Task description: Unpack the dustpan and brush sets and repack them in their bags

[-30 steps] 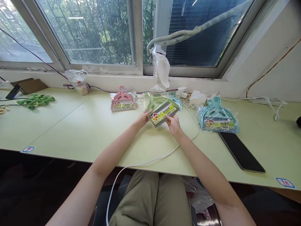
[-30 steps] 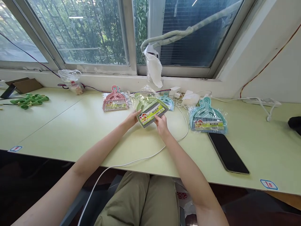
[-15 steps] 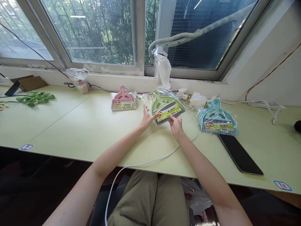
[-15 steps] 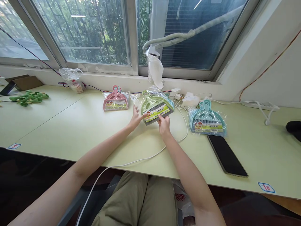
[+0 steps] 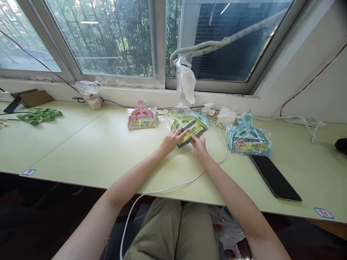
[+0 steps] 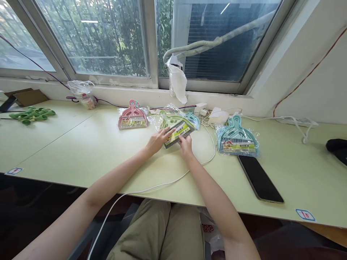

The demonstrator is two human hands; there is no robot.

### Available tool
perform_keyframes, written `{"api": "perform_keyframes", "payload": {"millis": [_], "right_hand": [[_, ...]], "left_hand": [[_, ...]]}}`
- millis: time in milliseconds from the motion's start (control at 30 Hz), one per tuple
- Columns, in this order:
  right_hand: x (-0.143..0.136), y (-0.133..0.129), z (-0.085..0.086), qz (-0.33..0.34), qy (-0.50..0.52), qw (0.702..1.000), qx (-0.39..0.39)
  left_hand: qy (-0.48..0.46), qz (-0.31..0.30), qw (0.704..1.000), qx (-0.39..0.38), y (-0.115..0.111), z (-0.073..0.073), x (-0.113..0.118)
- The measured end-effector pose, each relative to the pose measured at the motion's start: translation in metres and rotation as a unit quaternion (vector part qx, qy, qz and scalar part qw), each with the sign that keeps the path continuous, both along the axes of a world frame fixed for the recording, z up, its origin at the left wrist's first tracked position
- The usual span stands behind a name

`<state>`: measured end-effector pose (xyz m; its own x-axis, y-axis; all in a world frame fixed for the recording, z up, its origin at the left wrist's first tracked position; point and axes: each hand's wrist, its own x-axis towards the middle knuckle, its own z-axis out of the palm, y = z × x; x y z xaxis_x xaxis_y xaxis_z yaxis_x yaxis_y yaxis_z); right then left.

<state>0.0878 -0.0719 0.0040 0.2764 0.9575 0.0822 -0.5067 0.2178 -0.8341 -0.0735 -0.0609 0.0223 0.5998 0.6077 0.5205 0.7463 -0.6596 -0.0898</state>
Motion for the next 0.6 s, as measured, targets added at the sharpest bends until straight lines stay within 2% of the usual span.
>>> {"api": "perform_keyframes", "payload": {"millis": [167,267,467,600], "right_hand": [[-0.001,-0.005,0.005,-0.014,-0.007,1.0,-0.001],[-0.005,-0.008,0.009,-0.034,-0.002,0.999,0.0],[-0.011,-0.012,0.013,-0.054,0.019,0.998,0.039],[-0.01,-0.012,0.015,-0.056,0.025,0.997,0.056]], "left_hand": [[0.063,-0.05,0.997,-0.009,-0.002,0.006,0.0],[0.051,-0.084,0.995,-0.028,-0.001,0.005,-0.001],[-0.095,-0.05,0.994,-0.019,0.0,0.001,0.0],[-0.235,0.0,0.972,-0.003,-0.005,0.002,0.006]]}}
